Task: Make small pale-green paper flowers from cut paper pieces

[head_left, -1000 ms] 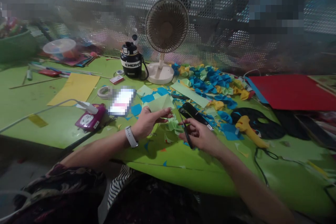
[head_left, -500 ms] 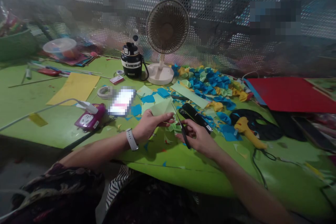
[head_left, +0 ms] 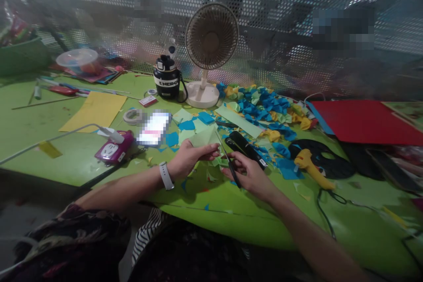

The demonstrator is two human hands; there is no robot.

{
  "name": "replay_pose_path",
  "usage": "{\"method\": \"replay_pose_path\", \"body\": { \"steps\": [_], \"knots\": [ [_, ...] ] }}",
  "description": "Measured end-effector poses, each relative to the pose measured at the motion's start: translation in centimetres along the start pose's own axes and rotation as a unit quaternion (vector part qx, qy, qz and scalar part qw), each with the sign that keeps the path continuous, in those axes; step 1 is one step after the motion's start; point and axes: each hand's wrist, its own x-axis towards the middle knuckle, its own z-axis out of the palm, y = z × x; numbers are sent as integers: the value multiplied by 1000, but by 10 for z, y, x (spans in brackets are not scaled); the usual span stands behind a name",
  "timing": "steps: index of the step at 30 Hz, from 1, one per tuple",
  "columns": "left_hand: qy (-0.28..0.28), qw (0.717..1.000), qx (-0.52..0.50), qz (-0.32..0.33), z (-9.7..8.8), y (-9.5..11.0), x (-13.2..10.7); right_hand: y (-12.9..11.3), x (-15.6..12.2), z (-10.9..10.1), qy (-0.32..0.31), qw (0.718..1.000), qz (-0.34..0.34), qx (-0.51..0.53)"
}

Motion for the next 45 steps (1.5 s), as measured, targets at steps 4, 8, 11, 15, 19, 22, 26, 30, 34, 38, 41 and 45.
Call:
{"method": "replay_pose_path", "body": {
  "steps": [4,8,11,15,19,22,26,30,34,38,41,45],
  "knots": [
    [-5,1000,-7,-4,0,0,0,0,0,0,-6,1000,-1,10],
    [-9,1000,-11,-4,-2,-2,1,-2,0,0,-4,1000,1,2],
    [-9,1000,-9,-3,-2,-3,1,-3,0,0,0,1000,6,0],
    [-5,1000,-10,-7,-1,-2,1,-1,0,-1,-5,1000,5,1],
    [-4,1000,-14,-9,-1,-1,2,0,-1,-1,-2,1000,-2,-4],
    [-6,1000,-15,-8,-1,-1,2,0,-1,-1,-3,1000,0,-3],
    [-9,1000,-21,-6,0,0,1,-1,-1,-1,-1,1000,3,-4],
    [-8,1000,-17,-4,0,0,0,0,0,-2,1,1000,-5,-6],
    [-12,1000,-11,-1,-1,-1,2,2,0,-3,2,1000,-13,-11],
    [-7,1000,-14,0,-1,-1,3,3,0,-3,-1,1000,-3,-8],
    [-3,1000,-15,-5,0,-1,2,3,0,-2,-2,1000,3,-5],
    [-8,1000,-12,-4,0,-2,1,3,1,-2,0,1000,6,2]
  ]
}}
